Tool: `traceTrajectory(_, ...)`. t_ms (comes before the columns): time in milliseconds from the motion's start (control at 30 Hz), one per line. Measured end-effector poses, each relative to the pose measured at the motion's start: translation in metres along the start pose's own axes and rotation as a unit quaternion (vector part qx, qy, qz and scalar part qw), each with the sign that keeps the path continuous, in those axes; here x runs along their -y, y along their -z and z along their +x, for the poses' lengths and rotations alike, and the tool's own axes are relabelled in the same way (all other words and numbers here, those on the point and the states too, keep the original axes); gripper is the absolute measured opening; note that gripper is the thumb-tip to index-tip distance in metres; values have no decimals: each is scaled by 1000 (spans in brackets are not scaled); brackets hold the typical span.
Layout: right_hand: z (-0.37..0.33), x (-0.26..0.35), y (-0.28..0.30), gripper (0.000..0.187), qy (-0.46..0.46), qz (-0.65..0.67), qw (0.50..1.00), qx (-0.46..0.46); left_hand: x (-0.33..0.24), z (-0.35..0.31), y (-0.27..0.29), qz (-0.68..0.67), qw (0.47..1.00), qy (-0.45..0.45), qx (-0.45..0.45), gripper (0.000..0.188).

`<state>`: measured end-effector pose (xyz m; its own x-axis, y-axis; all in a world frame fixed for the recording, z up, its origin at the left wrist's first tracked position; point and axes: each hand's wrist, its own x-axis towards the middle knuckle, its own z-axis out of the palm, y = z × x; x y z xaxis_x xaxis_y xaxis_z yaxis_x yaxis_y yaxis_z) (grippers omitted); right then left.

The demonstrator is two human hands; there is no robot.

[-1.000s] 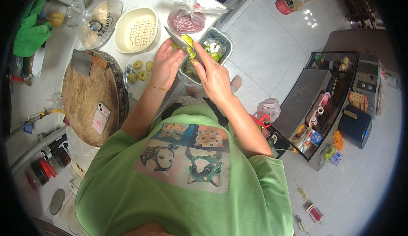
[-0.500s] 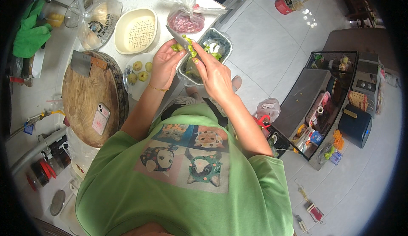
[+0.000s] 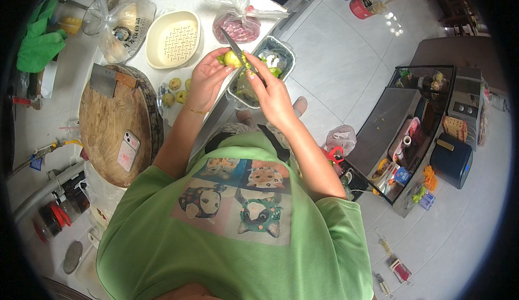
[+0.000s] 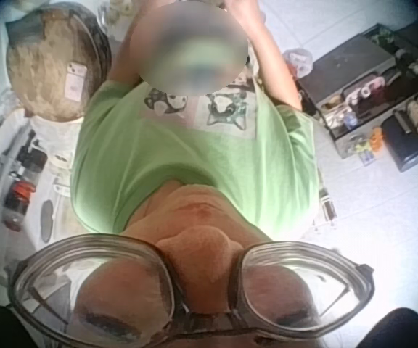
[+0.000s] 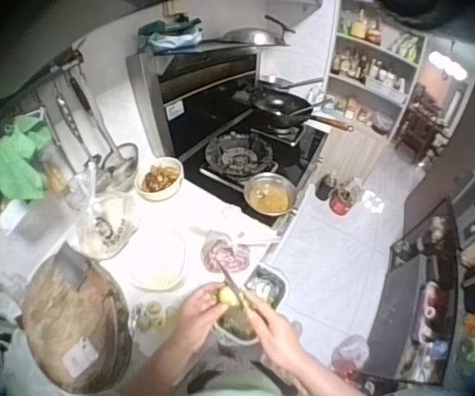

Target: The person peels several small green fruits with a knife over a container, discarding the peels. They then wash the knife at the sink and place it on a cutting board. Finally, they gather additional fruit from a bag and place them into a bowl.

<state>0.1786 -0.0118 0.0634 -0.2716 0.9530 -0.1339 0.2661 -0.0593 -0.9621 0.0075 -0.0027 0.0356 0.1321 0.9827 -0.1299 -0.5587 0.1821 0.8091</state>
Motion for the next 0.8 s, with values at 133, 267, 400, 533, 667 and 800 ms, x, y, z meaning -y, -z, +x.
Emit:
traceTrajectory(133,0,-1,0,41,-71,147,986,31,0,0,2,-41,999,18,12,39)
traceTrajectory(267,-2,3,0,43,-116,253,959,47,4,1,5,-113,992,39,39,40)
traceTrajectory(400,-6,10,4,45,-171,315,932,54,9,1,7,-170,983,50,44,41)
traceTrajectory(533,-6,11,6,47,-196,386,898,76,12,1,8,-214,974,49,59,40)
traceTrajectory(667,-7,11,7,45,-214,456,859,88,13,-1,7,-250,965,64,46,41)
traceTrajectory(800,-6,14,10,40,-216,480,844,101,8,0,6,-229,967,107,12,41)
